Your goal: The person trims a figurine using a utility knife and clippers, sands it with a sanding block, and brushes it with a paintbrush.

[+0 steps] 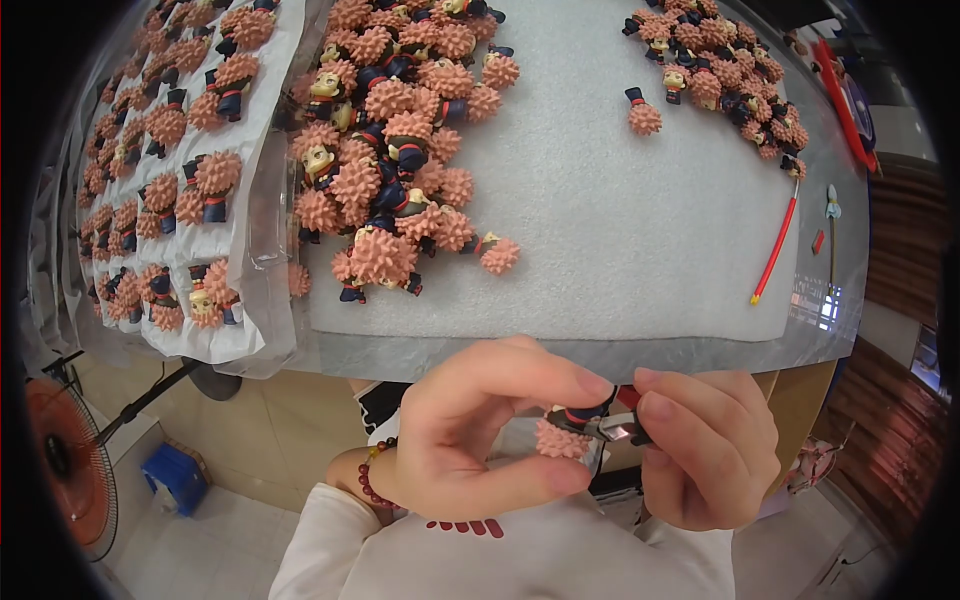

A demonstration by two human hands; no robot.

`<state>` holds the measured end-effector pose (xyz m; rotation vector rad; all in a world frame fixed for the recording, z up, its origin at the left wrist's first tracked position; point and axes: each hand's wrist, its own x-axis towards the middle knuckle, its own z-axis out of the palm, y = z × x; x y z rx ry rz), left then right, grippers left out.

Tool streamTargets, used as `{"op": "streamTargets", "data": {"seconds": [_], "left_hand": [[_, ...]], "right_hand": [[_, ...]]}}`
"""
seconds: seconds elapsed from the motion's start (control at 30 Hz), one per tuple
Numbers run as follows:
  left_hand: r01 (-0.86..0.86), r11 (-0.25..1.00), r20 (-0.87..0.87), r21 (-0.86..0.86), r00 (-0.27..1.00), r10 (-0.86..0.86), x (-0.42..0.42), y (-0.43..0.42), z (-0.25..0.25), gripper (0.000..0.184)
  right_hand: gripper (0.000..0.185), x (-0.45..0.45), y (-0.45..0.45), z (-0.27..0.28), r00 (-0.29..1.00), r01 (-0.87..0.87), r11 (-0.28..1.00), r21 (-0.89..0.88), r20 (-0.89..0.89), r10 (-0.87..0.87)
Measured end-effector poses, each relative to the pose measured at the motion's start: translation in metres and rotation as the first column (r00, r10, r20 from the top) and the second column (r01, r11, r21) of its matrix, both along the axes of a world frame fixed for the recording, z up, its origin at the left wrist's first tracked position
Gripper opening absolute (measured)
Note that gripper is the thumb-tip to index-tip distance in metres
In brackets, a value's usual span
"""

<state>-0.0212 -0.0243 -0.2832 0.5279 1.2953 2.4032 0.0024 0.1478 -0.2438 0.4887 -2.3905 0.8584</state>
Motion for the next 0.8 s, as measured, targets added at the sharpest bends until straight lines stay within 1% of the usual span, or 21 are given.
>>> {"op": "streamTargets", "data": {"seconds": [0.1, 0.2, 0.3, 0.6, 0.8], "left_hand": [[0.001, 0.995, -0.125, -0.097, 0.992, -0.013, -0.0016, -0.0052, -0.0034, 0.044], [-0.035, 0.989, -0.209, -0.142, 0.978, 0.005, -0.0028, -0.0069, -0.0038, 0.042], [-0.065, 0.99, -0.221, -0.128, 0.975, 0.036, -0.0015, -0.0058, -0.0047, 0.04], [-0.138, 0.978, -0.23, -0.157, 0.968, 0.1, -0.0005, -0.0041, -0.0013, 0.034], [-0.176, 0.971, -0.268, -0.164, 0.955, 0.128, -0.0005, -0.0016, -0.001, 0.031]], "right_hand": [[0.031, 0.0017, 0.0007, 0.0013, 1.0, 0.007, 0.999, 0.041, 0.007, -0.008], [0.031, 0.0034, 0.0014, 0.0041, 1.0, 0.003, 0.998, 0.07, 0.025, -0.005], [0.031, 0.0046, 0.0002, 0.0047, 0.999, 0.007, 0.998, 0.069, 0.031, -0.009], [0.029, 0.0068, 0.0005, 0.0048, 0.998, 0.003, 0.997, 0.074, 0.056, -0.007], [0.029, 0.0081, -0.001, 0.004, 0.998, 0.01, 0.998, 0.065, 0.064, -0.014]]}}
